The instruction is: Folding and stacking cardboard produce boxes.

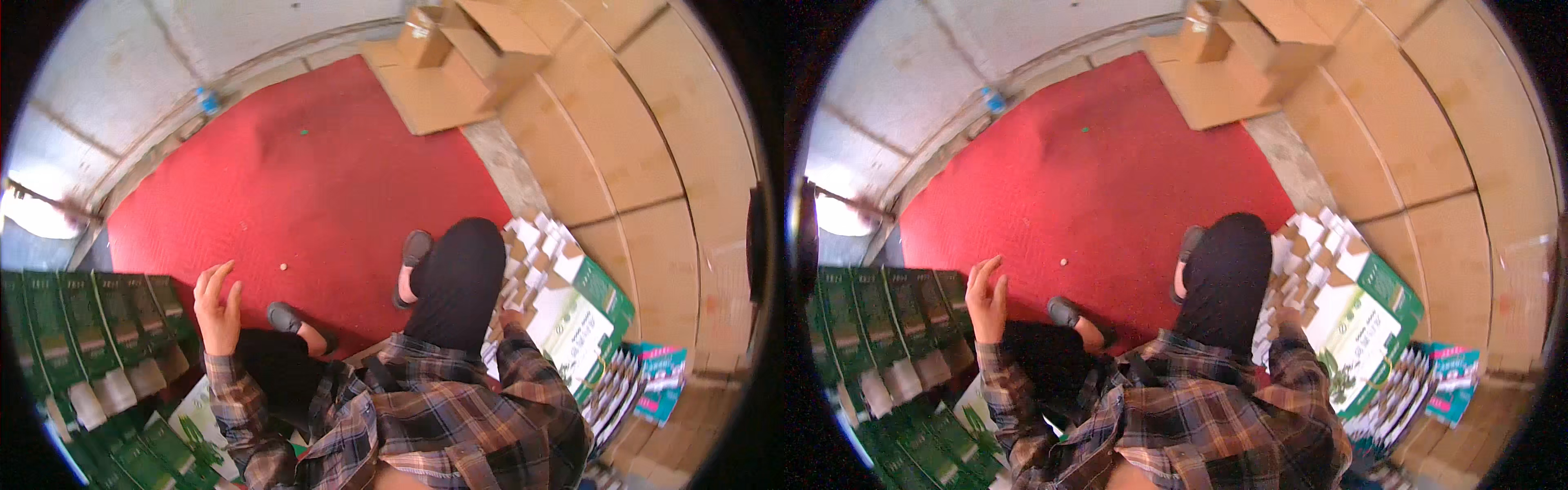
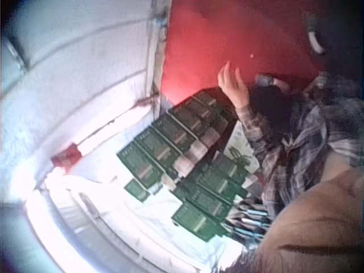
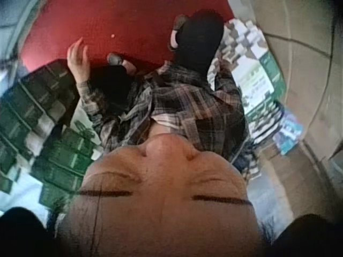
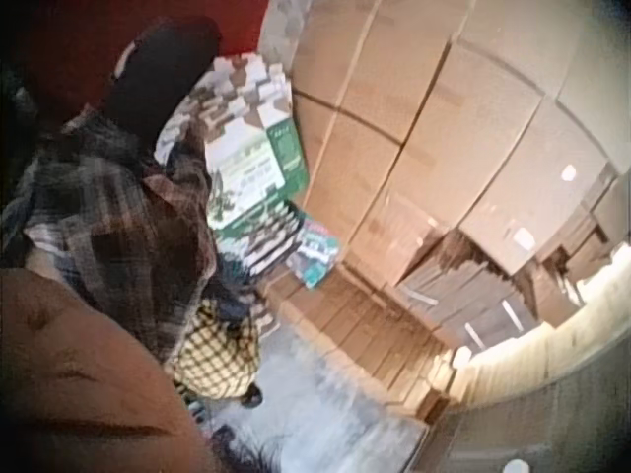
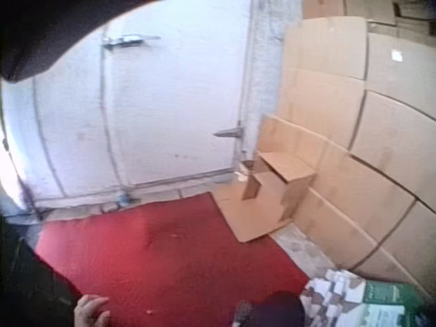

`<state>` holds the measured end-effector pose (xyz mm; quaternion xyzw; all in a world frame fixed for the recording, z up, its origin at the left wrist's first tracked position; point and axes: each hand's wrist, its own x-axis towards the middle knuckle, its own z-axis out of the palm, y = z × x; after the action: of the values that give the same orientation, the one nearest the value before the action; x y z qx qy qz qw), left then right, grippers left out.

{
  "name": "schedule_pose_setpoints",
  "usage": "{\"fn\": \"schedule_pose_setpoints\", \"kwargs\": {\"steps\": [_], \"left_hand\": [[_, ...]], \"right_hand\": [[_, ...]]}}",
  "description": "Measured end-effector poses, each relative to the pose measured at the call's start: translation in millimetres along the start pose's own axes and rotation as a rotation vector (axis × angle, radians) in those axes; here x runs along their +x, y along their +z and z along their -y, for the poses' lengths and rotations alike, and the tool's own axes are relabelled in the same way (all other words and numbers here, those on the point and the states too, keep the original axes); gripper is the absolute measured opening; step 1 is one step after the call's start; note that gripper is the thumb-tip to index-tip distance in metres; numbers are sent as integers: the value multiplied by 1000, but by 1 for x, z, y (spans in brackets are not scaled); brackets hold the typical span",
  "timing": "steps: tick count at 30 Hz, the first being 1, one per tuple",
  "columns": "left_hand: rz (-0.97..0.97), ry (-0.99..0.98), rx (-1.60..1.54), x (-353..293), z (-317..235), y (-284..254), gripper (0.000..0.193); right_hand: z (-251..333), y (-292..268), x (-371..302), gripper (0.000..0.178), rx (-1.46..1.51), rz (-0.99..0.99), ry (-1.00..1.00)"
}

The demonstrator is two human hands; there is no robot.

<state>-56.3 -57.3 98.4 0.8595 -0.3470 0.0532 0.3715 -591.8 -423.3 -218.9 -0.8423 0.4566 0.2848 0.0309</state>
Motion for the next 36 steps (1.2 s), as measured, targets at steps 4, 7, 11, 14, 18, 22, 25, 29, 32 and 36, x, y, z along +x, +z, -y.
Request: {"fn": "schedule_pose_setpoints", "kwargs": {"steps": [4, 7, 11, 14, 18, 22, 25, 29, 32, 36], "left_hand": [[282, -42, -137, 4, 50, 63, 37], [612, -142, 69, -13, 96, 92, 45], [534, -110, -54, -10, 78, 94, 45], [477, -165, -19, -19, 91, 77, 45], [550, -182, 41, -22, 104, 95, 46], [609, -196, 20, -26, 104, 102, 46], [602, -162, 25, -18, 90, 108, 44], [588, -171, 62, -28, 101, 93, 42], [611, -162, 83, -22, 93, 99, 44], [660, -179, 104, -25, 97, 98, 46]], "right_hand": [[-25, 35, -41, 29, 284, 60, 62], [-35, 65, -59, 22, 538, 90, 201], [-34, 97, -81, 23, 1519, 204, 637], [-36, 128, -77, 30, 2167, 328, 824], [-12, 154, -91, 18, 2298, 223, 1074], [-13, 130, -109, 22, 2368, 161, 1096], [-19, 125, -120, 24, 2405, 85, 1118], [-17, 105, -117, 28, 2409, 22, 1097], [-32, 108, -137, 30, 2427, -94, 1128], [-32, 91, -146, 34, 2454, -218, 1127]]}}
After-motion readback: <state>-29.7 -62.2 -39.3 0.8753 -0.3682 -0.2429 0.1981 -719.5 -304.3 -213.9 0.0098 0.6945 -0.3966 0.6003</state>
